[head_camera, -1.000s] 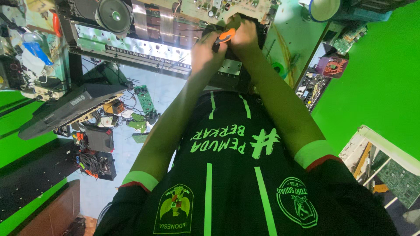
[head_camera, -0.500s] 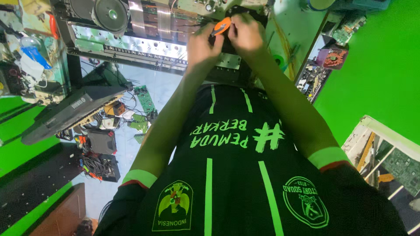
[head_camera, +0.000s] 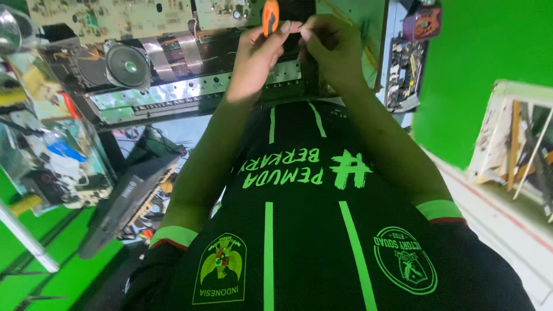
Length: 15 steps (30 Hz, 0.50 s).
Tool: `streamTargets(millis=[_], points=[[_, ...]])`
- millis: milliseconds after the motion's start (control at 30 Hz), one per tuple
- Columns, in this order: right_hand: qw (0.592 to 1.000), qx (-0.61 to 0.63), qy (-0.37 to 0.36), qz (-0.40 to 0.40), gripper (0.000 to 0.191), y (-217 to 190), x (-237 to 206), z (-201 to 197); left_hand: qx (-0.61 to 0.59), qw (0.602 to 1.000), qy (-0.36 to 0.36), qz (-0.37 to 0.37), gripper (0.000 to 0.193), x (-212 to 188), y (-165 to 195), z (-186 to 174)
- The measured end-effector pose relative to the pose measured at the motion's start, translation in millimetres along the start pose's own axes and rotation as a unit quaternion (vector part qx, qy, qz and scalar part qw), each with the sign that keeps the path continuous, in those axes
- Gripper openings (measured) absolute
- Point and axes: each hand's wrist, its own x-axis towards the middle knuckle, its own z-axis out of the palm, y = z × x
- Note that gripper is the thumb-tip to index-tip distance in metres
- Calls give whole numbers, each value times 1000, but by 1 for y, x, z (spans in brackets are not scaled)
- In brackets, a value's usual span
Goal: The person unscrews and removes internal circuit boards from a larger electronic device using a screwdriver, sets the boards aside, and manipulates a speaker unit at a workbench.
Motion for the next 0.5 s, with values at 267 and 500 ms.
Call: streamTargets(millis=[267, 500], points=[[972, -168, 147, -77, 7, 22, -61, -16, 103, 988, -101, -48, 37, 4, -19, 19], [896, -310, 278, -153, 16, 64, -148, -59, 165, 968, -173, -79, 37, 11, -59, 75]])
